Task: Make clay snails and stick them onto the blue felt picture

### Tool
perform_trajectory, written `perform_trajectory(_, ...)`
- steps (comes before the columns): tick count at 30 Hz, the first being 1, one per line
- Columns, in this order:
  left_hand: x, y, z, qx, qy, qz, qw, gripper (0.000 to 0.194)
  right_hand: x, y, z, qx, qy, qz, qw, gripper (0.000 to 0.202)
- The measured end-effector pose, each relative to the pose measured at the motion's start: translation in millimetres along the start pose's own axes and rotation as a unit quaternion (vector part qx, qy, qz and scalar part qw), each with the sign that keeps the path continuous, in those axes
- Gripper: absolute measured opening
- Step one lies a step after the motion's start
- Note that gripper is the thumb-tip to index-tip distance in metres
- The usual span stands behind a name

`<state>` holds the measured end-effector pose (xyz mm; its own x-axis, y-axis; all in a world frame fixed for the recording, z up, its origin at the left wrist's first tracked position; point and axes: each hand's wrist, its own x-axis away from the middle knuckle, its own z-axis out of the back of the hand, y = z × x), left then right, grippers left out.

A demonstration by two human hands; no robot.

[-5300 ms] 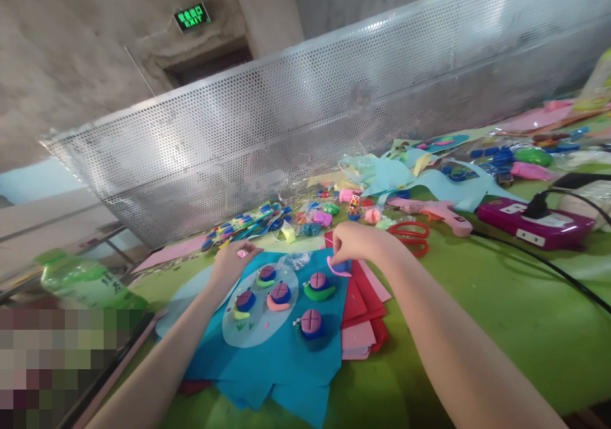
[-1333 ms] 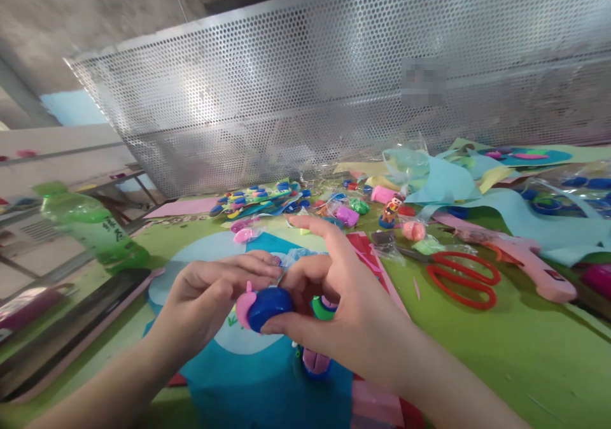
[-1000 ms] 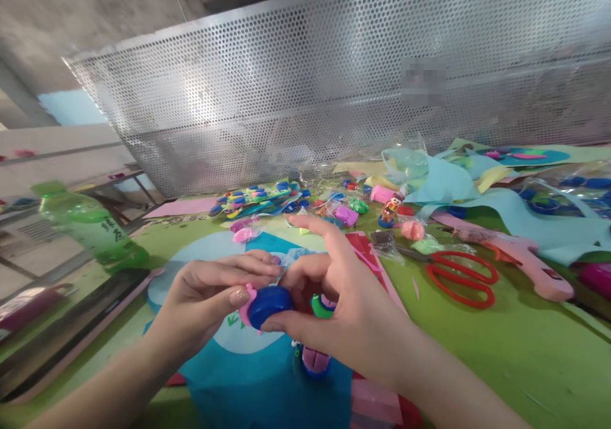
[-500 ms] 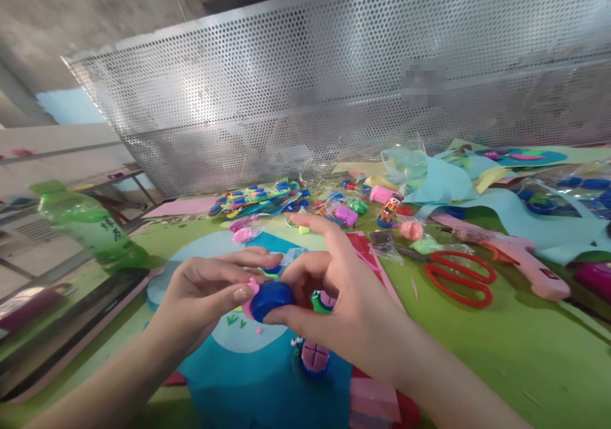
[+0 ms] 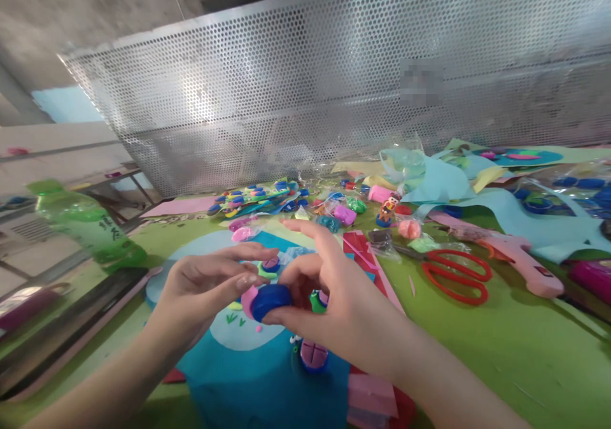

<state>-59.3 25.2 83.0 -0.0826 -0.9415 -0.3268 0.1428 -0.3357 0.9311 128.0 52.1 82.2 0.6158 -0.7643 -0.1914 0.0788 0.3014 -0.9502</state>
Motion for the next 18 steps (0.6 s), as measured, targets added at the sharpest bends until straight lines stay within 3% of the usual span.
perform_trajectory(18, -2.2, 3.9, -1.5, -0.012, 0.024, 0.007, 1.0, 0.006, -1.3, 1.9, -0.4, -0.006, -0.007, 0.012, 1.0, 0.071)
